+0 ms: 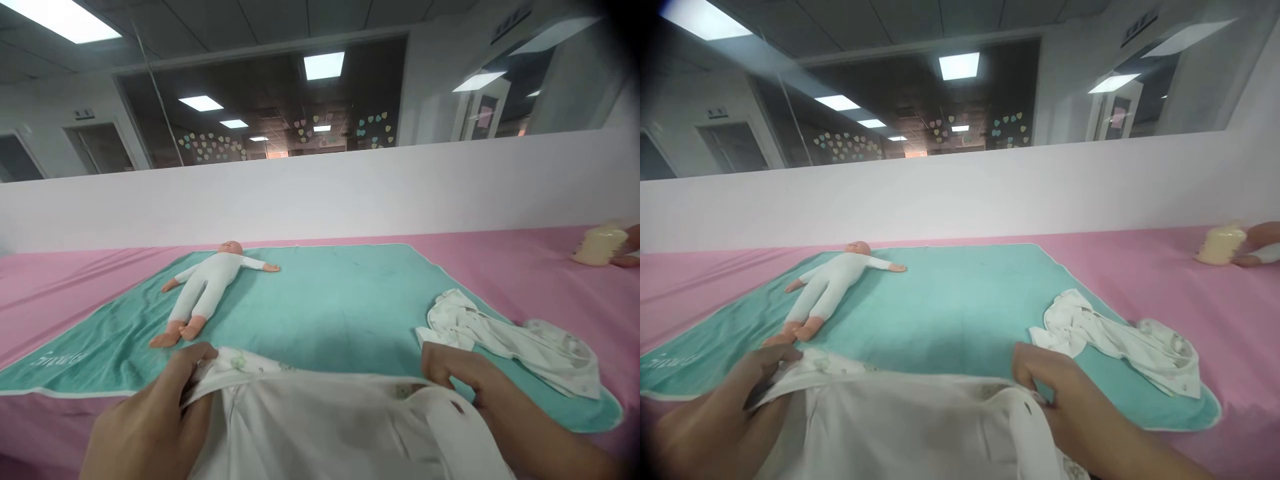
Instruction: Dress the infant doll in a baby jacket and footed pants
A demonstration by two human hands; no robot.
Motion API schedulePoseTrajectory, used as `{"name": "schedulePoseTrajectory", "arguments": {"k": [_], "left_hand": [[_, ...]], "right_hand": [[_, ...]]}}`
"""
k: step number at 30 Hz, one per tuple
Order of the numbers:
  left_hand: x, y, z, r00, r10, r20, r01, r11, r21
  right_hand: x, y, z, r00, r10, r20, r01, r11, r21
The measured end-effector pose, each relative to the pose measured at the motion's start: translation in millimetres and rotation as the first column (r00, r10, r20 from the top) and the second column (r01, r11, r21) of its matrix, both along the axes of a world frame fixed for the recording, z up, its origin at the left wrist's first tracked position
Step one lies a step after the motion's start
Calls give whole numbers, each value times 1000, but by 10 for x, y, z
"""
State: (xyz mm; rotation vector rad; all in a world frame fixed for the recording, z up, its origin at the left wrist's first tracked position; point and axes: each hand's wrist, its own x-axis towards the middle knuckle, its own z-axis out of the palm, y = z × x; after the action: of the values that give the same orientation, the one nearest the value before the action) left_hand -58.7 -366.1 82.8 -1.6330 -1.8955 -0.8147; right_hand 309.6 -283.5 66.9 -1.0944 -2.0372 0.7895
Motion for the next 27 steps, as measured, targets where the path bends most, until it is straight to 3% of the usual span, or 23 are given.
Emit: {"name": "schedulePoseTrajectory", "arguments": {"k": [3, 5, 9, 13, 17, 20, 23, 27], "left_hand": [[149, 7, 49, 996, 31, -78, -37, 997, -73], [288, -4, 95, 1000, -27, 4, 27, 991, -127], [490, -59, 176, 986, -98, 135, 114, 987, -114], [557, -60, 163, 988, -145, 60, 148, 988, -45], [728, 5, 88, 930, -363, -63, 361, 932, -43], [847, 14, 51, 888, -453, -70, 451, 891, -47], [756, -30, 28, 923, -373, -94, 378, 925, 34], [401, -103, -25, 970, -166, -177, 200, 961, 192]], "right_hand": [[-92, -6, -26, 996, 55, -74, -53, 998, 26], [-188, -26, -36, 990, 118, -71, -118, 993, -5], [-358, -87, -33, 982, 135, 129, -121, 986, -114], [-544, -135, -45, 958, 183, 222, -156, 979, -135], [-964, -225, -224, 952, 301, 47, -303, 953, 21], [-1286, -290, -405, 960, 267, -81, -248, 950, 190], [-1363, -263, -511, 978, 198, -66, -181, 962, 205], [-1094, -81, -559, 998, 39, 39, -48, 960, 275]]}}
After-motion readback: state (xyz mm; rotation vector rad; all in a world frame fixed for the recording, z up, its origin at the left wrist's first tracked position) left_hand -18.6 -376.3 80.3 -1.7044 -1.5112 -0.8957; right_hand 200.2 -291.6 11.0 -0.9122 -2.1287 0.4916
